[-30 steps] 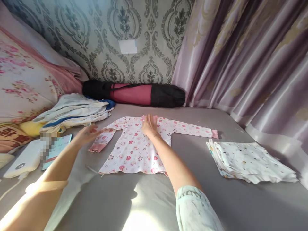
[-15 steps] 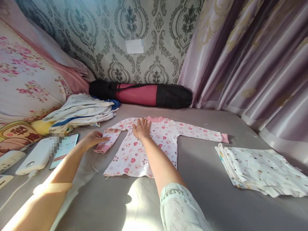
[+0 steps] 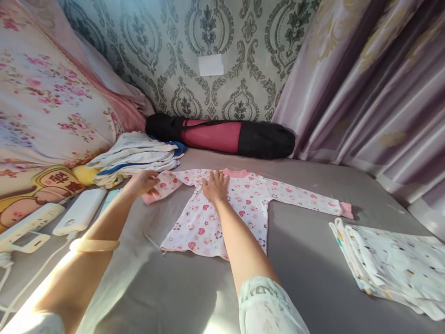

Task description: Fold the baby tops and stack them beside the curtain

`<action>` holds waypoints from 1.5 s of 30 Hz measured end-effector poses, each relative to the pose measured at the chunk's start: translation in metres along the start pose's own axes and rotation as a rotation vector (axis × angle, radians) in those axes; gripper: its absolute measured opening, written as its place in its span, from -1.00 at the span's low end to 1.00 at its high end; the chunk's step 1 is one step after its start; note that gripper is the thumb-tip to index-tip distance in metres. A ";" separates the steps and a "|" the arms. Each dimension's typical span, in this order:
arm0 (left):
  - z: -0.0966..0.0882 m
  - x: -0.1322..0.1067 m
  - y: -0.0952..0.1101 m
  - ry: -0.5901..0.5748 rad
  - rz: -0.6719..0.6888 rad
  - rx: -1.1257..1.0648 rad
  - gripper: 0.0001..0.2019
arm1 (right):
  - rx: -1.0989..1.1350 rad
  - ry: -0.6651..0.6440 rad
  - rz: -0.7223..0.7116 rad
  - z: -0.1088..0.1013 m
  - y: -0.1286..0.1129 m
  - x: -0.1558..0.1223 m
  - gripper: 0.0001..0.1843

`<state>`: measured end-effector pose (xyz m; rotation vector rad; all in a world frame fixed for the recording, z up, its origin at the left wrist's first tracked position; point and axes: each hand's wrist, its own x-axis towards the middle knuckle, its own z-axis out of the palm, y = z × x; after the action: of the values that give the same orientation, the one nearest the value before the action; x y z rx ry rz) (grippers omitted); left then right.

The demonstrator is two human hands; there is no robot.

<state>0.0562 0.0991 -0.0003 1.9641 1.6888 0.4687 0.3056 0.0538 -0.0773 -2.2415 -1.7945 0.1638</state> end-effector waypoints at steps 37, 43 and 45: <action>0.026 0.039 -0.018 -0.126 -0.128 -0.037 -0.64 | 0.001 -0.006 0.017 0.000 -0.001 0.003 -0.30; 0.006 0.037 -0.006 -0.113 -0.005 -0.258 -0.61 | 0.002 -0.022 0.023 0.000 -0.001 0.003 -0.29; -0.005 0.039 -0.003 -0.049 0.001 -0.330 -0.59 | 0.004 -0.019 0.021 0.000 -0.001 0.003 -0.29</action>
<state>0.0572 0.1390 -0.0004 1.7223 1.4730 0.6484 0.3053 0.0565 -0.0763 -2.2639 -1.7791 0.1941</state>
